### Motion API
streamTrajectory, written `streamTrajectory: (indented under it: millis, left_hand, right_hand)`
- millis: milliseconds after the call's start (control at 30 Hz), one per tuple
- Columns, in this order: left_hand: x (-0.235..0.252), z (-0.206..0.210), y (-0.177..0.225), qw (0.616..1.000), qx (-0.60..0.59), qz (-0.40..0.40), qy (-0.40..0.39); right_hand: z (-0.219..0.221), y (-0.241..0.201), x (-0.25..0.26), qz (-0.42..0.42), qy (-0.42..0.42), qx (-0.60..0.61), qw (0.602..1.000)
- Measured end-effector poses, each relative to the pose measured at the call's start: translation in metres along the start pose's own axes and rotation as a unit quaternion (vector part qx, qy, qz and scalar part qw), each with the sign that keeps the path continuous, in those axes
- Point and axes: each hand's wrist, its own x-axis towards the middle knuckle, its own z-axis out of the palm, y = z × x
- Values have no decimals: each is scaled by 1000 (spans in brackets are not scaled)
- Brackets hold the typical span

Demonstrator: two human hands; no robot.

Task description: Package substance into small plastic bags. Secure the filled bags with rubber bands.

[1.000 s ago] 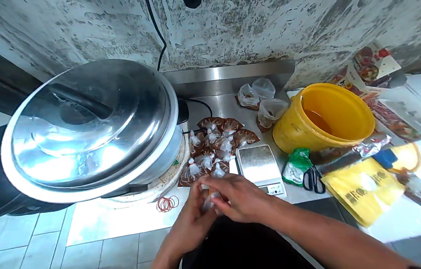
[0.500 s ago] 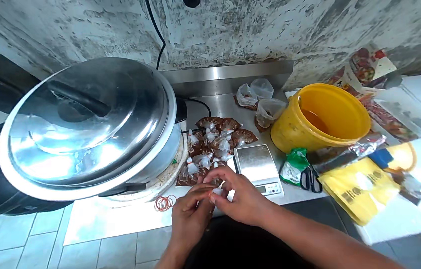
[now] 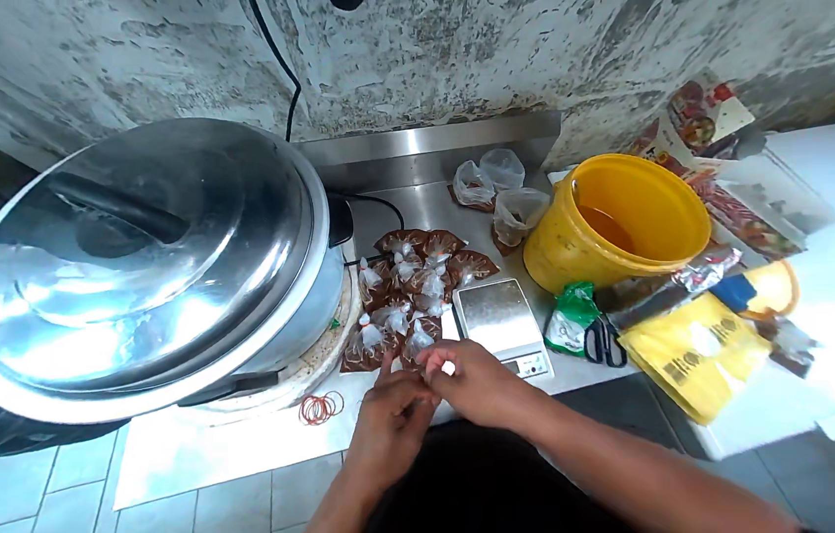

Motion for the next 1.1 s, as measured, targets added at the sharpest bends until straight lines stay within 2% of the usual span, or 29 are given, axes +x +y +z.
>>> streamTrajectory:
  millis: [100, 167, 233, 300, 367, 433, 500, 567, 633, 700, 767, 800, 867, 900, 1000, 1033, 1100]
  left_hand:
    - [0, 0, 3, 998, 7, -23, 64]
    - [2, -3, 11, 992, -25, -68, 104]
    - [8, -7, 21, 970, -127, -150, 143]
    - [10, -14, 22, 939, -243, -186, 159]
    - [5, -19, 15, 918, -341, -152, 131]
    - [0, -20, 7, 921, -376, -95, 47]
    - [1, -19, 3, 943, -327, -50, -42]
    - [3, -17, 3, 979, -184, -33, -84]
    - [4, -12, 0, 997, -46, -31, -53]
    - [5, -10, -4, 999, 7, -32, 2]
    - [6, -11, 3, 993, -36, -92, 61]
    - [8, -13, 8, 981, -99, -135, 98]
    - [11, -19, 14, 938, -248, -188, 150]
    - [9, -21, 12, 921, -306, -187, 152]
    - [-1, -21, 4, 915, -377, -126, 75]
    - [-2, -20, 2, 930, -352, -97, 33]
    - [-1, -20, 1, 975, -213, -44, -42]
  right_hand:
    - [5, -9, -13, -51, 10, -48, 997]
    - [13, -6, -19, -90, 16, -45, 995]
    - [19, 5, -20, -130, 31, -11, 991]
    - [18, 17, -16, -132, 39, 51, 989]
    - [8, 28, -9, -87, 21, 123, 988]
    - [-1, 34, -2, -16, -5, 205, 979]
    - [-5, 26, 2, 39, -19, 240, 970]
    - [-4, 11, 1, 64, -20, 204, 977]
    - [-1, -3, -3, 56, -13, 136, 989]
    - [4, -10, -8, 20, -2, 73, 997]
    - [13, -4, -14, -30, 4, 52, 998]
    - [16, 1, -16, -53, 2, 55, 997]
    - [18, 15, -17, -77, 3, 63, 995]
    - [16, 23, -16, -74, 9, 71, 995]
    - [6, 40, -5, -19, 23, 163, 986]
    - [4, 39, -2, 3, 22, 195, 981]
    - [3, 29, 0, 36, 12, 227, 973]
